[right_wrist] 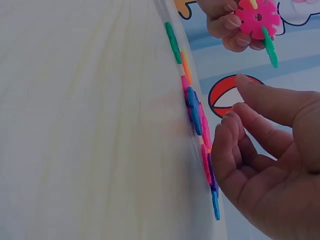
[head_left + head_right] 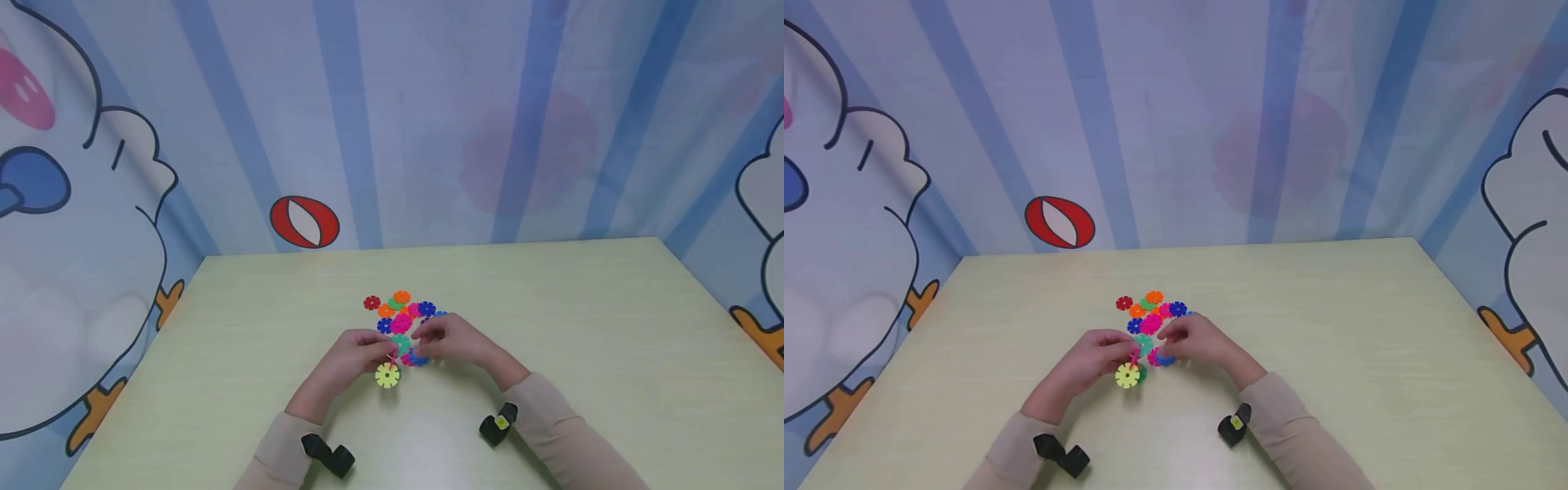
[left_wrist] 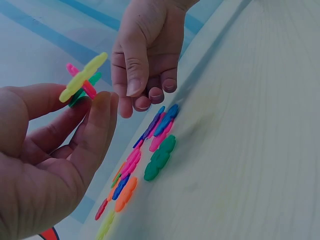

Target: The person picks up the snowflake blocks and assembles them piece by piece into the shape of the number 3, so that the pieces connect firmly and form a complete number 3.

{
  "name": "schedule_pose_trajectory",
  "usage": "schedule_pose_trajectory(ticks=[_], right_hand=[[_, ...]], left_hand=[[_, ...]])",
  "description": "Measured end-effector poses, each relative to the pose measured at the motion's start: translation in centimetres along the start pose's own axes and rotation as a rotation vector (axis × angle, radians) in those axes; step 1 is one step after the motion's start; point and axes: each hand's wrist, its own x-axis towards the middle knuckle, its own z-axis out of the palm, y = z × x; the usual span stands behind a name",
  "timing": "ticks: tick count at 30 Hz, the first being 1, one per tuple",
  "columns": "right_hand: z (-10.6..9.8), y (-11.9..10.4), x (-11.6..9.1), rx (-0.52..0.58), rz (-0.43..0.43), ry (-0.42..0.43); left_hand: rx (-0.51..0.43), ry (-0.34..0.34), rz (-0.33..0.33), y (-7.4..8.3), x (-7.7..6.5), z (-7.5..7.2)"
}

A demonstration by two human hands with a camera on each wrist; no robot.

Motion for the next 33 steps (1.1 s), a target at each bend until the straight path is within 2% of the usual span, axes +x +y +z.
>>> schedule_pose_trajectory(ticks=[8,33], right_hand=[[0.3,0.1,0.4,-0.057,0.064,0.026],[1.4,-0.1,0.9,-0.201,0.111,0.094]], left_hand=[[-0.003,0.013,-0.021,-0.1,0.1,-0.1],[-0.027,0.001,-0.03,-0.2,0.3,-0.1]])
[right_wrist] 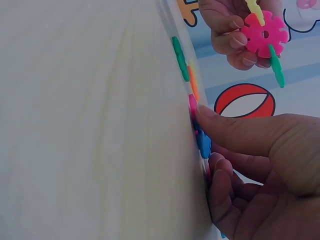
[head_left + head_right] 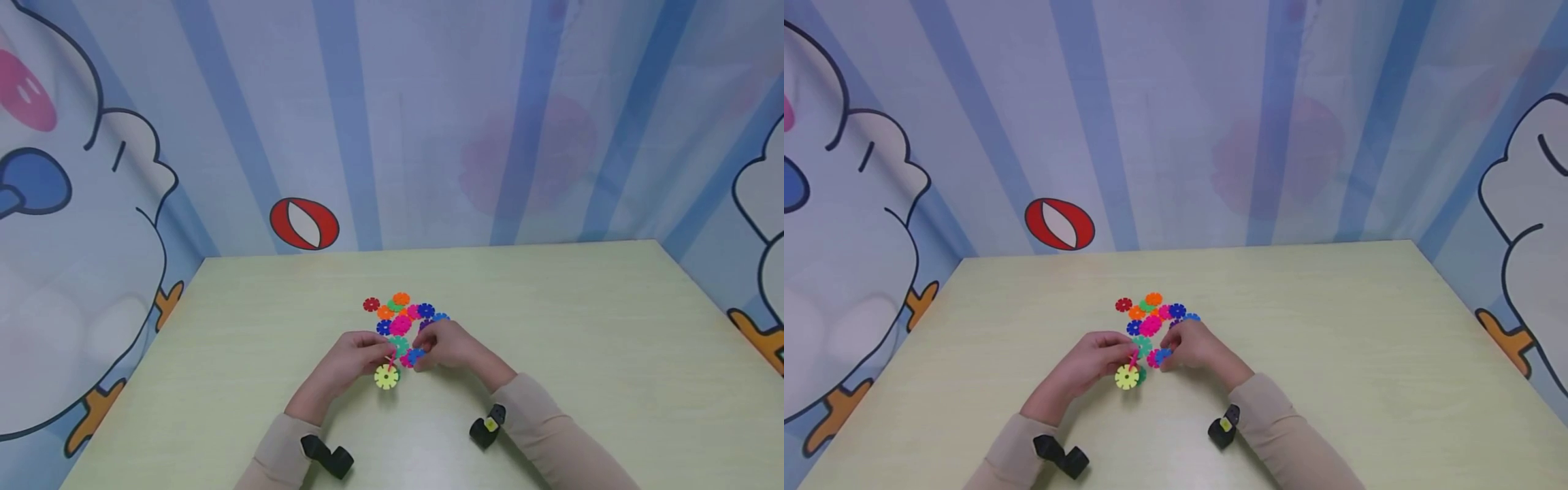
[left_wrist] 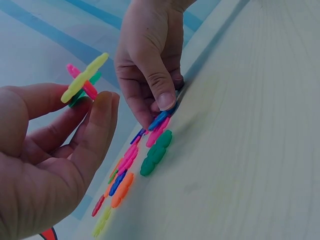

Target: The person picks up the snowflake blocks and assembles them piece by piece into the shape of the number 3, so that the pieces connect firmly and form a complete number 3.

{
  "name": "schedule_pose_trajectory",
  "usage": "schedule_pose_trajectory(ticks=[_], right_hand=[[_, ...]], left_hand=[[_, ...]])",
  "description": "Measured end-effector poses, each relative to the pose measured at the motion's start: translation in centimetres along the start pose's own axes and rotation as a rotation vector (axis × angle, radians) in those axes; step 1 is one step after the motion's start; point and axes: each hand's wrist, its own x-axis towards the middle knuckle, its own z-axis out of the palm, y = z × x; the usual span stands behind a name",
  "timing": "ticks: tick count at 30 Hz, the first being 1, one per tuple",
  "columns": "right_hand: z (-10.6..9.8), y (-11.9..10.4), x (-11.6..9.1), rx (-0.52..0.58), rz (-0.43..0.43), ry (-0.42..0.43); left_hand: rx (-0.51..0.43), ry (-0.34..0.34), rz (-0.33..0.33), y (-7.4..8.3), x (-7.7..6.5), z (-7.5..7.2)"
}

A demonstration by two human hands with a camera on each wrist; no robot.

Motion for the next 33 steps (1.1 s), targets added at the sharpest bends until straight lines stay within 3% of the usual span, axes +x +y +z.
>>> schedule_pose_trajectory(ticks=[17,33], right_hand=[[-0.2,0.3,0.1,-0.007,-0.037,-0.006],[-1.9,1.6,-0.8,0.168,-0.102,-0.046]], left_hand=[[-0.018,-0.015,0.01,-0.3,0.2,0.0],[-0.019,-0.014,-0.008,-0.5,0.4,0.1]])
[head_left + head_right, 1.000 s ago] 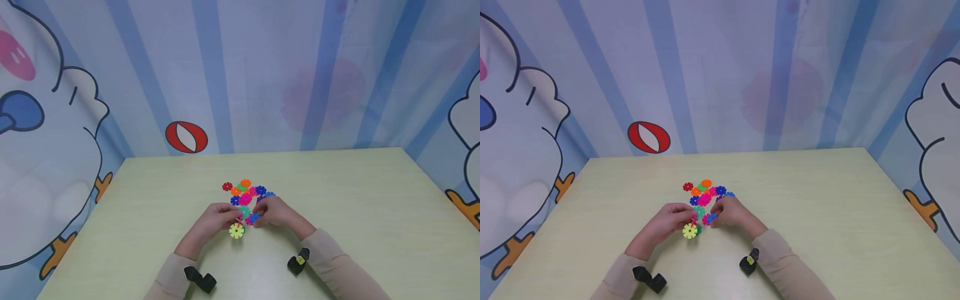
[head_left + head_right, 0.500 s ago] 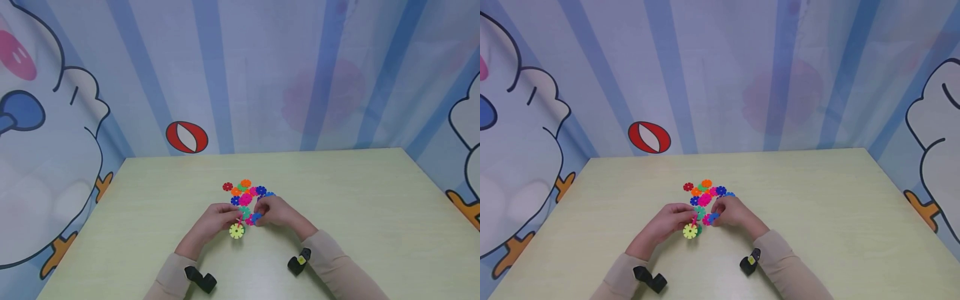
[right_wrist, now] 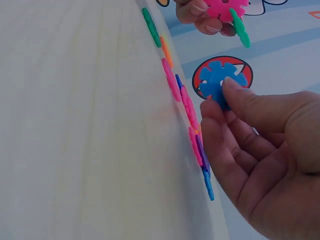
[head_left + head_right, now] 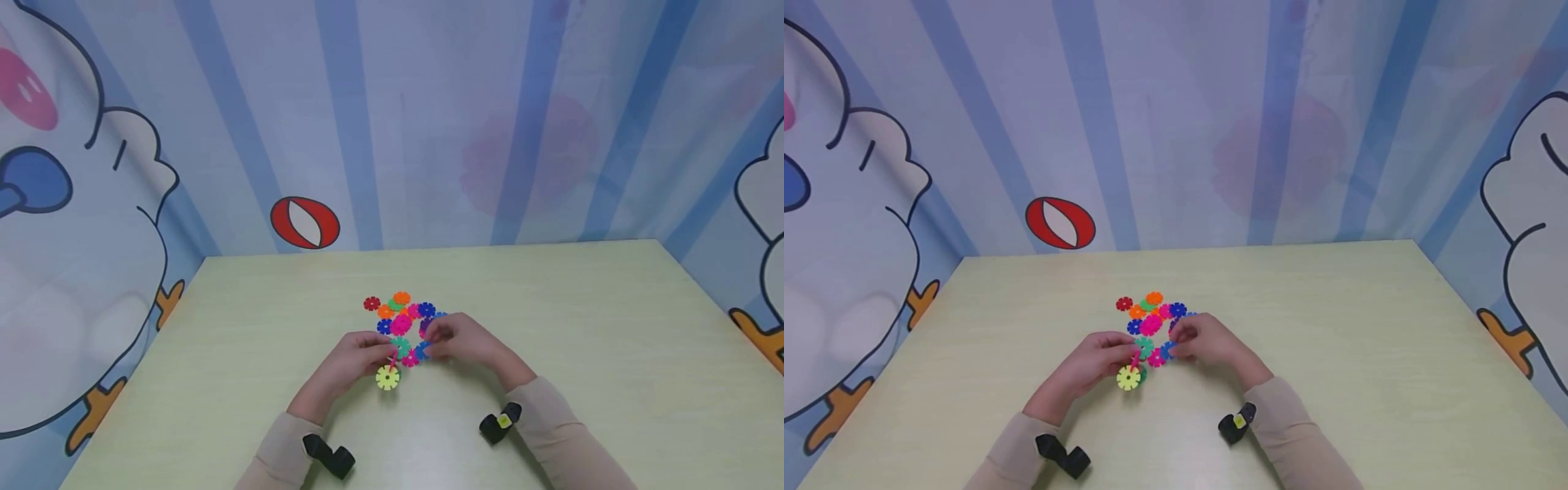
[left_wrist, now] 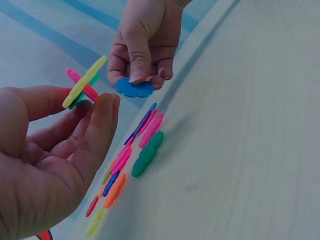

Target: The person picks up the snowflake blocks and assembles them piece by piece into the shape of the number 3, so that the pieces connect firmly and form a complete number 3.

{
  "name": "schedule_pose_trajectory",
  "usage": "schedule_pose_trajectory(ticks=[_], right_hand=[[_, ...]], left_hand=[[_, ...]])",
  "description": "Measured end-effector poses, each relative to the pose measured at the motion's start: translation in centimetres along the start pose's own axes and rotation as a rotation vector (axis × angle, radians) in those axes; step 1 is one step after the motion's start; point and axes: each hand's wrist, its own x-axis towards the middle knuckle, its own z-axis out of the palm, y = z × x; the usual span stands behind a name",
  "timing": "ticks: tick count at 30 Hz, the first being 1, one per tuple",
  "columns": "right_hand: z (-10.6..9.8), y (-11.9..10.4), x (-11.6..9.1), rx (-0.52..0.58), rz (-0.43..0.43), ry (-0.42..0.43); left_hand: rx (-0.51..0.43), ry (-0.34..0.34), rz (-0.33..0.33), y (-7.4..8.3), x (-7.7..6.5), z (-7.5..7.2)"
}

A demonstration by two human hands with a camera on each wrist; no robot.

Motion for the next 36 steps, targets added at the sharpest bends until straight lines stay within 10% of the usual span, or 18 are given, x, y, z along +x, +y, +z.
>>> schedule_pose_trajectory(ticks=[36], right_hand=[[-0.8,-1.2,-1.0,0.174,-0.114,0.017]], left_hand=[[0.017,-0.022,0.035,0.2,-0.4,1.1]])
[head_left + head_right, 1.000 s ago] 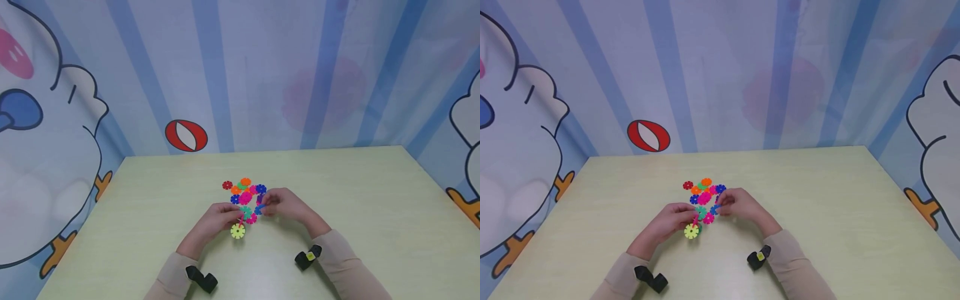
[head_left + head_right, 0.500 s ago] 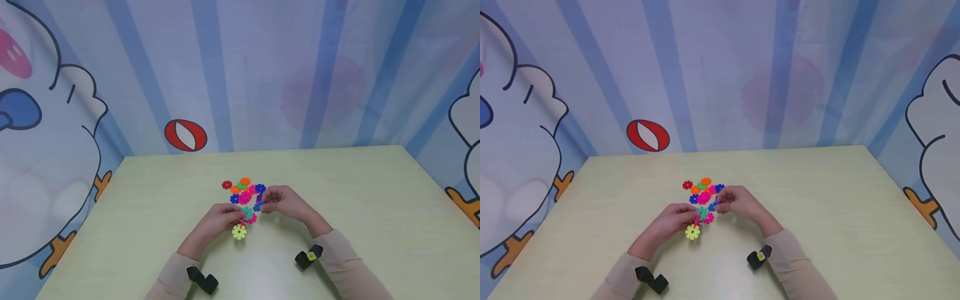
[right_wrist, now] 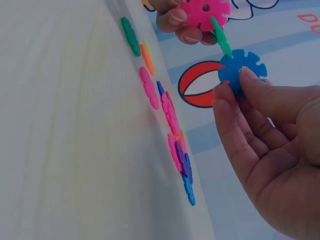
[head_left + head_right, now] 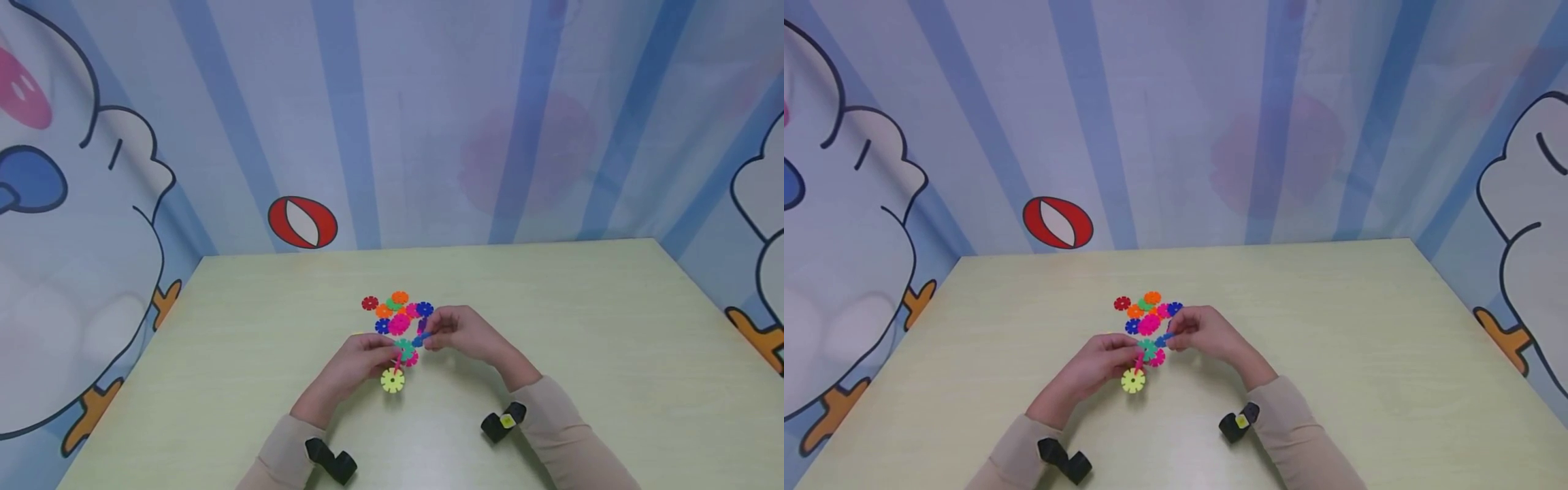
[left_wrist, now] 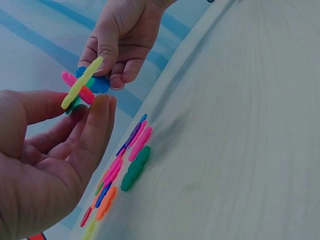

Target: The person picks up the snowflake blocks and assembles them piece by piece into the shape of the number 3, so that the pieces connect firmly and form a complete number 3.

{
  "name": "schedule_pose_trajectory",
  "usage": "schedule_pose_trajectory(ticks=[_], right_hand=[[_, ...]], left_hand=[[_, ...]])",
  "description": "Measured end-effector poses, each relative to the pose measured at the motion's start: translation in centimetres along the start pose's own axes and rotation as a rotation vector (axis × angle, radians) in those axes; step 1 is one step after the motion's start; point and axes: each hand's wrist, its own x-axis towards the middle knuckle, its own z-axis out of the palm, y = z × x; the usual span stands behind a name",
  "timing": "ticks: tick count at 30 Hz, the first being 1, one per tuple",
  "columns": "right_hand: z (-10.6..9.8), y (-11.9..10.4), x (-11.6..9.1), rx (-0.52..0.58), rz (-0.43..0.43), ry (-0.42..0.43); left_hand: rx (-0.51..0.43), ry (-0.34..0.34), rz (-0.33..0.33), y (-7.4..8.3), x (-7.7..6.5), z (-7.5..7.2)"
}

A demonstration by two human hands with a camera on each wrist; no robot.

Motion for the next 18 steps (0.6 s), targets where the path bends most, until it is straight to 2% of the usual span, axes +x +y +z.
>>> schedule_pose_trajectory(ticks=[10,18], right_hand=[[0.49,-0.09,0.02,0.0,0.007,0.001],[0.84,0.16,0.02,-0.118,0.012,0.059]], left_hand=[[-0.038,0.015,-0.008,-0.17,0.0,0.25],[-0.03,0.042,-0.011,-0.12,-0.03,0.58]])
